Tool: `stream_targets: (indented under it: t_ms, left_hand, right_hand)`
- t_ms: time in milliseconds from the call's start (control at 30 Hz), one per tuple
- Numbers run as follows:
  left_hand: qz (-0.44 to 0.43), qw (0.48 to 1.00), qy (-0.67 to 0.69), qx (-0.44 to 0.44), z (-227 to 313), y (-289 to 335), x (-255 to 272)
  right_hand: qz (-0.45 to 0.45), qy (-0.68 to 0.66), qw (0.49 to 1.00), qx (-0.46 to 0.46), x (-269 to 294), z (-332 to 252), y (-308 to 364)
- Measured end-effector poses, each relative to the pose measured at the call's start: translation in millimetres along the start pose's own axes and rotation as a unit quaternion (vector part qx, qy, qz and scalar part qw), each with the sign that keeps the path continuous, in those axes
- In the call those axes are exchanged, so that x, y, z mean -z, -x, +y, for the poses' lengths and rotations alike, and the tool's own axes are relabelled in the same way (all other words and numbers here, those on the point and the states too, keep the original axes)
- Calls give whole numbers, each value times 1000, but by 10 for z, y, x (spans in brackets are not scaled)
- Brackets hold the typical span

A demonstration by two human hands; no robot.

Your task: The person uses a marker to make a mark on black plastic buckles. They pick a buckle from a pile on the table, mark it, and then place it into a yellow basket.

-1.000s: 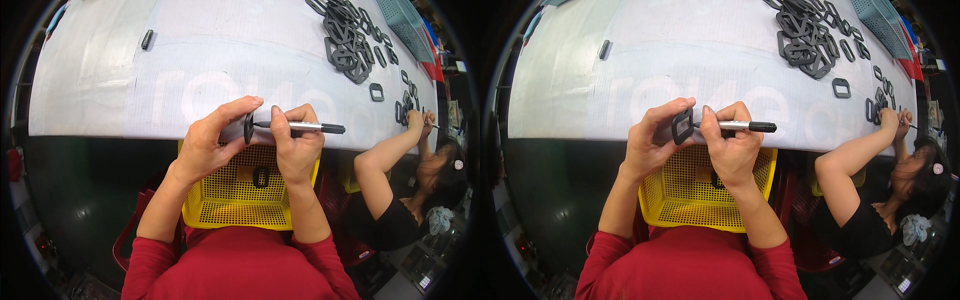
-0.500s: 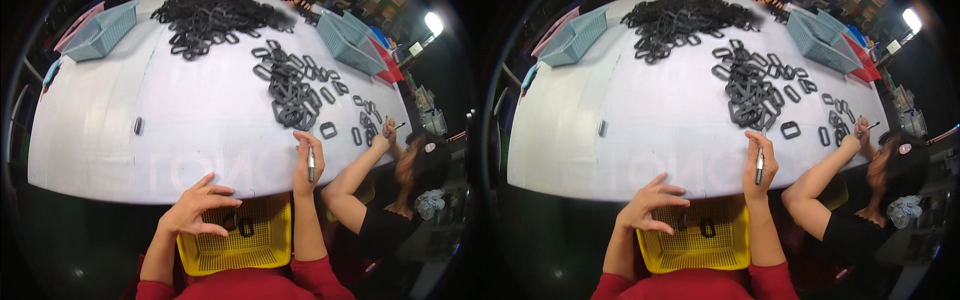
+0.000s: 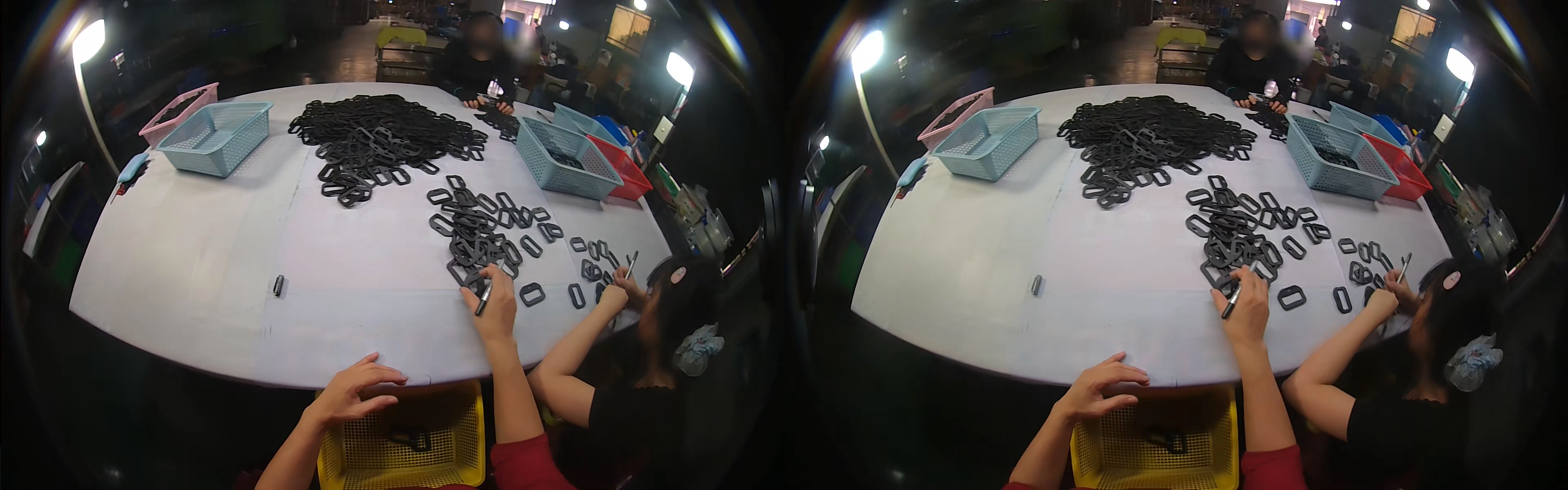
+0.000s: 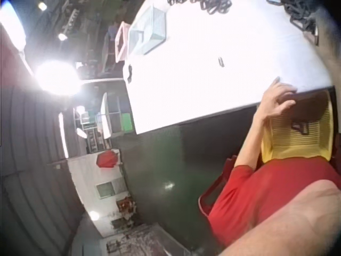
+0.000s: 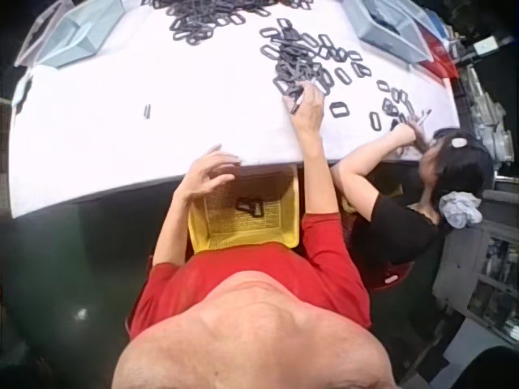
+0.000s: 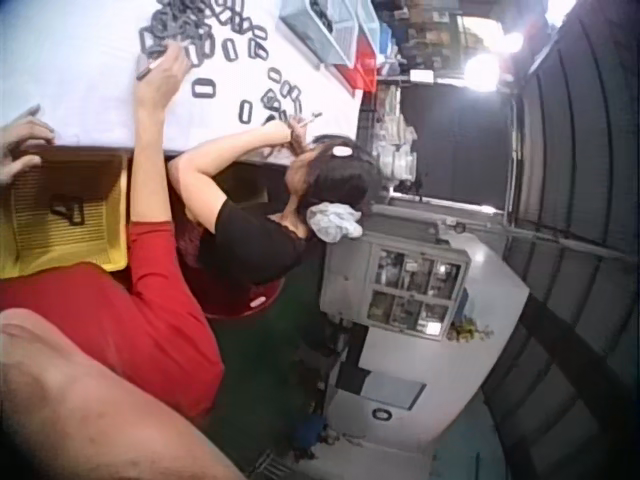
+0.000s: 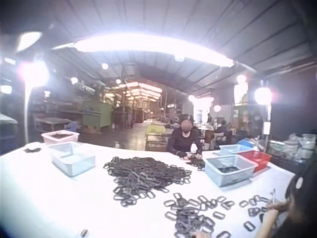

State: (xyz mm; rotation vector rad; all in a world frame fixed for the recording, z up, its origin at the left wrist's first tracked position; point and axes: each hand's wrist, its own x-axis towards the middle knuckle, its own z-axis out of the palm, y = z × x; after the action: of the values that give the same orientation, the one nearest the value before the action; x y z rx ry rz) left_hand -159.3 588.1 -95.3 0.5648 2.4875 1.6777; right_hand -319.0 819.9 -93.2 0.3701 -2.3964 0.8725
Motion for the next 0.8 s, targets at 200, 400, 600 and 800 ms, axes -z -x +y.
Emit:
stream_targets:
  t_ms: [200,400,600,800]
  left_hand:
    - [212,976,41,-18,106,-136,-192]
    - [233,955,-102,-154,61,-185,-170]
    - [302,927,-171,-142,169,-192,-290]
    - [316,924,-163,-141,129,-295,-404]
  right_hand:
    - [-196,-555,771,-244,237,-681,430]
    - [-302,-582,706,-267,173,-927,682]
    - [-276,-599,689,-300,237,-1050,647]
    - [-251,-596,700,-302,247,-970,689]
